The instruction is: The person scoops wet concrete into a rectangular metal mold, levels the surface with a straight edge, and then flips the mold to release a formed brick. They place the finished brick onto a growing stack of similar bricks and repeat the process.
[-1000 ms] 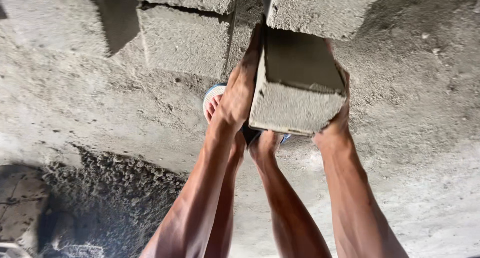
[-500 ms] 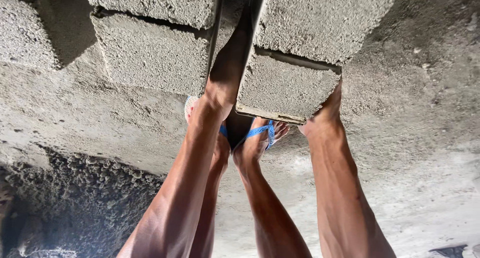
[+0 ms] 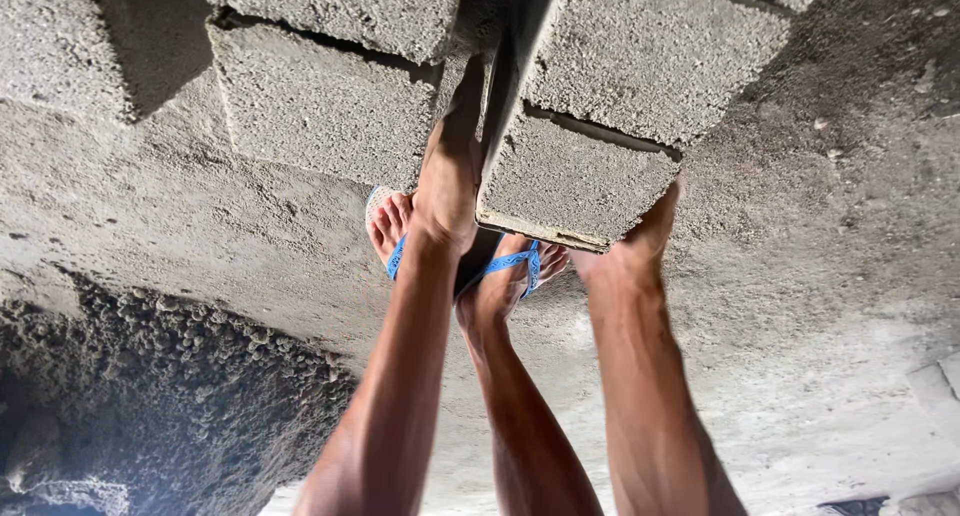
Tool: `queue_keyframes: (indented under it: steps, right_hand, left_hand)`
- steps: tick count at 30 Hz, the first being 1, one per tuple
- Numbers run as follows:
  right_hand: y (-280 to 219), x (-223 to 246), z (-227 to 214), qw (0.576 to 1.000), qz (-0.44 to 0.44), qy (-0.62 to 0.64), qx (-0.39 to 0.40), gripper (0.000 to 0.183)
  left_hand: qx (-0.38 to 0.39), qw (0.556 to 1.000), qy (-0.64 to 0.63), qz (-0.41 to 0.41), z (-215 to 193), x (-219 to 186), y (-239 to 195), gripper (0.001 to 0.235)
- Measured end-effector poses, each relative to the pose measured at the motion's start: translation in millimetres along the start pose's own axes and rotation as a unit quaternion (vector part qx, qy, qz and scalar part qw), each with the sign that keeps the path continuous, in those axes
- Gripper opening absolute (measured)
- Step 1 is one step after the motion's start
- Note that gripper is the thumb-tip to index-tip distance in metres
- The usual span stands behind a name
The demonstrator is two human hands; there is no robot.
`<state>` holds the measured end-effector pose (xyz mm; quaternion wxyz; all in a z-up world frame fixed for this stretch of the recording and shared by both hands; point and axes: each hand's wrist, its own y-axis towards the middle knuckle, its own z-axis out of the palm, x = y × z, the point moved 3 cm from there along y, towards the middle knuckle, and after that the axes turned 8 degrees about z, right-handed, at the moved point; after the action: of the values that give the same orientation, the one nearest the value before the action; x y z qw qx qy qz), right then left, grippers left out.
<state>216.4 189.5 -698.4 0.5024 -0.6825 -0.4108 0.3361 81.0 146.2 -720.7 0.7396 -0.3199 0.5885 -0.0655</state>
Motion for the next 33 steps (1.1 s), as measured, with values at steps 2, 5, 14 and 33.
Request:
queue_keyframes:
  steps: [2,5,14,33]
  right_hand:
    - [5,-12,-5,0.966,-0.018,-0.256,-0.024,0.068]
    - [33,-29,-18,0.797,-0.047,-0.6,-0.058,0.05]
    - [-53,-59,-50,0.968,-0.113,0.033,0.222,0.025]
    - [-583,-189,-46,0.739,-0.398,-0.524,0.144,0.035]
  left_hand:
    - [-0.179,0.962,-0.163,-0.124,6,5,-10,0.063]
    - [-0.129,0.954,0.258,0.085,6,50,-31,0.054]
    - [-0.075,0.986,0.151,-0.006,0,-47,-97,0.041]
    - [-0.373,0.926,-0.004,-0.064,-176,-383,-467,0.009]
